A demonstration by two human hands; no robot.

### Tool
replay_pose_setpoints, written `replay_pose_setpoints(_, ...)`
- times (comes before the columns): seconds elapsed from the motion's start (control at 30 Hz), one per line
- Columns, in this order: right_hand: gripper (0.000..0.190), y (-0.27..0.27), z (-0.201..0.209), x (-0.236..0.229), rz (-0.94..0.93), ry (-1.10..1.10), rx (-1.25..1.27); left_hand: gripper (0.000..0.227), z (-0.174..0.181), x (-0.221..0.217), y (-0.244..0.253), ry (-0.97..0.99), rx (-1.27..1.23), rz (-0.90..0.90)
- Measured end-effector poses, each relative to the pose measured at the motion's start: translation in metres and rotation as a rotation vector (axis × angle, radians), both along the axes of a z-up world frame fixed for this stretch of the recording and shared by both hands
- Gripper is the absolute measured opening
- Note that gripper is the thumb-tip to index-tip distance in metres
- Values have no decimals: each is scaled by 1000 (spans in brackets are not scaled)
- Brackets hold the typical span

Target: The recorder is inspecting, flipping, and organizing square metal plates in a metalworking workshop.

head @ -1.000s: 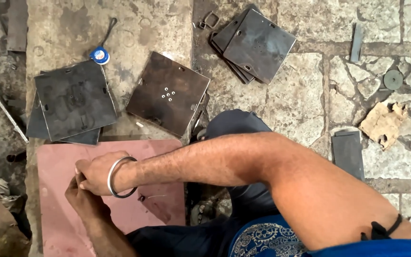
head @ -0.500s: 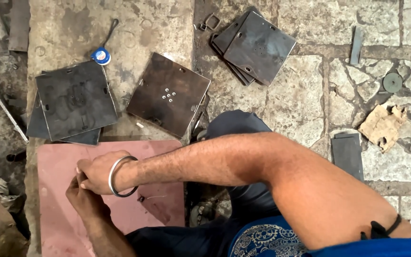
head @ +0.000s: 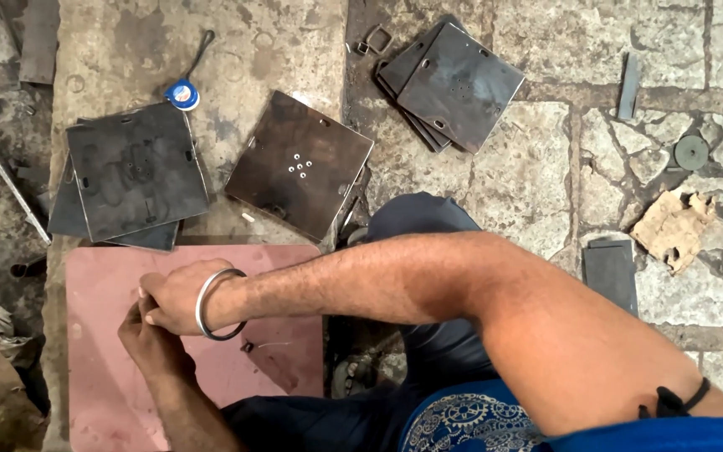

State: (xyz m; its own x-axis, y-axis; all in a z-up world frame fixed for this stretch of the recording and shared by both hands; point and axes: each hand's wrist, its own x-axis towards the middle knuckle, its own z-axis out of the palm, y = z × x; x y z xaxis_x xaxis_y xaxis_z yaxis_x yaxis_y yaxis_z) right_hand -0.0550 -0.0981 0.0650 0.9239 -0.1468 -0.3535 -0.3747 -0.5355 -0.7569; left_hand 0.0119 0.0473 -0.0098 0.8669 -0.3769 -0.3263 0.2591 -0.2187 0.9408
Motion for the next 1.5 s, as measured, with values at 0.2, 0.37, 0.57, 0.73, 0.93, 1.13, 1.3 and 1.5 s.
replay_pose_setpoints(0.2,47,2,-5,1,-3,-10,-2,39,7,-2,-6,17,88,33)
replay_pose_setpoints(0.37,46,1,-3,0,-8,4,-6,36,-1,0,-2,40,28,31)
replay_pose_setpoints(0.57,47,3,-8,1,-5,-15,-29,40,-13,5,4,0,49,8)
replay_pose_setpoints(0.73,45,1,-8,0,-23,-36,-1,39,-10,4,3,-1,26,-9)
replay_pose_setpoints(0.93,43,0,-7,-4,-5,-61,-23,44,-2,0,-1,-16,101,-19)
replay_pose_setpoints(1.13,42,-3,-4,-5,-15,-50,0,43,5,-2,-5,-23,117,-38)
replay_pose_setpoints(1.3,41,-2,-9,-5,-10,-70,-14,45,0,-1,-5,-31,111,-55)
replay_pose_setpoints(1.5,41,-3,-12,-6,-2,-88,-17,47,5,-3,-7,-19,140,-52)
